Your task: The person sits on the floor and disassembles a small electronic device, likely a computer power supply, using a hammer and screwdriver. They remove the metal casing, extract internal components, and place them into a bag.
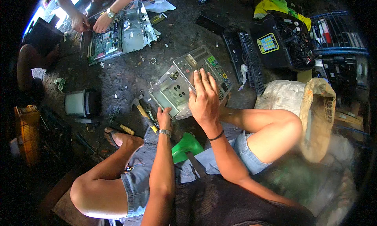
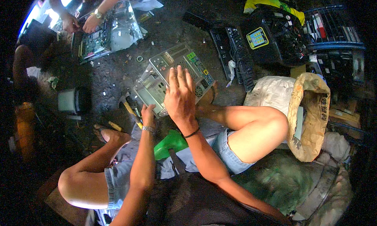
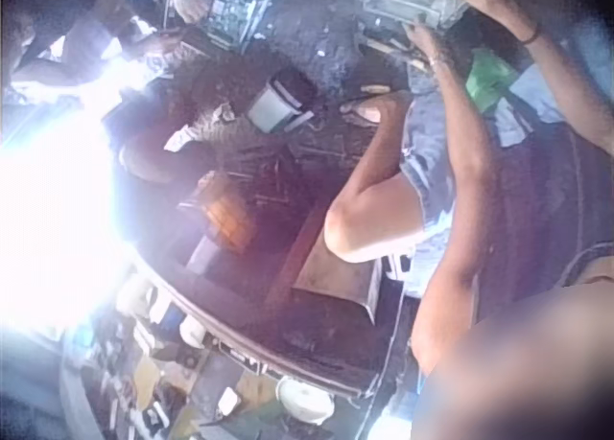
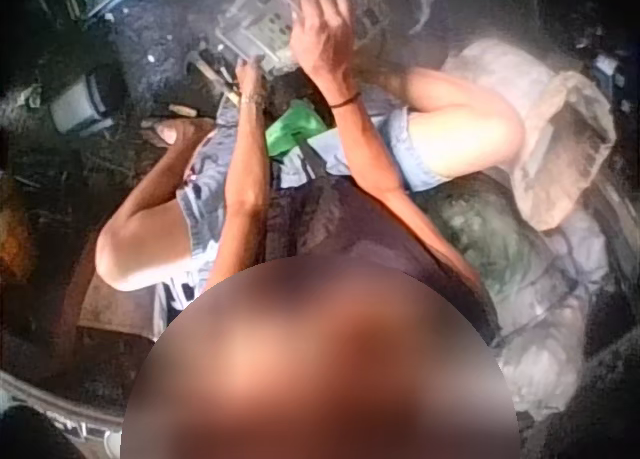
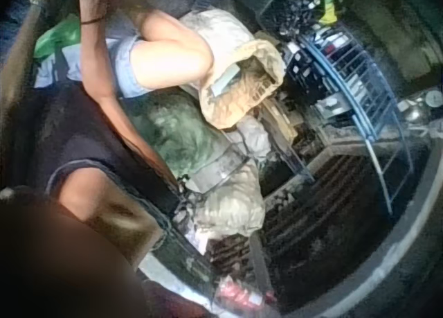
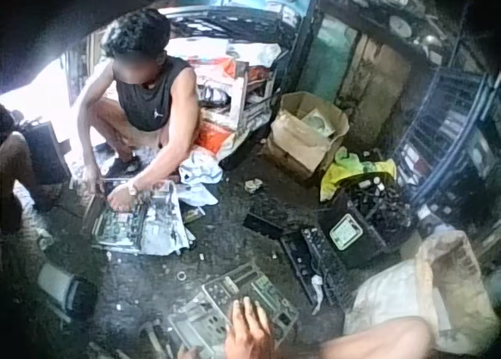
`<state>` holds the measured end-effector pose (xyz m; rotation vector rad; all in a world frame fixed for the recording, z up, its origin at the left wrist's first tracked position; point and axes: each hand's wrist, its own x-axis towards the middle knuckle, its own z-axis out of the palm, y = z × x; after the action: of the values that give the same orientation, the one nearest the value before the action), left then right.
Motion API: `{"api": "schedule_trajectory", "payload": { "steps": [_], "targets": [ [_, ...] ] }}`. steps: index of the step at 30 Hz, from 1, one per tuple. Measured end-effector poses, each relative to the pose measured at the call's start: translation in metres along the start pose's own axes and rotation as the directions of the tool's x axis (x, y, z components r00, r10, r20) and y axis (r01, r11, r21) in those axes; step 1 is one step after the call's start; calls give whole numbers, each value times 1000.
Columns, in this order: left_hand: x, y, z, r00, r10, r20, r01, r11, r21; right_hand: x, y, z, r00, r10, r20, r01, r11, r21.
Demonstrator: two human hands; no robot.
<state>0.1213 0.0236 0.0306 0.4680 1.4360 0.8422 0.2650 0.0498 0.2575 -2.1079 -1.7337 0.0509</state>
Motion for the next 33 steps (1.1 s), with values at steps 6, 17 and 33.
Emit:
{"api": "schedule_trajectory", "payload": {
  "steps": [6, 17, 33],
  "targets": [
    [-8, 12, 1, 997, -39, 62, 53, 969, -243, 23, 24, -7, 999, 30, 44, -33, 997, 72],
    [-23, 33, 51, 964, 227, 139, -246, 960, 137, 105, 162, 2, 983, 119, 141, -122, 992, 10],
    [-30, 38, 60, 960, 203, 194, -248, 936, 249, 103, 189, 10, 978, 162, 131, -160, 987, -27]
  ]
}}
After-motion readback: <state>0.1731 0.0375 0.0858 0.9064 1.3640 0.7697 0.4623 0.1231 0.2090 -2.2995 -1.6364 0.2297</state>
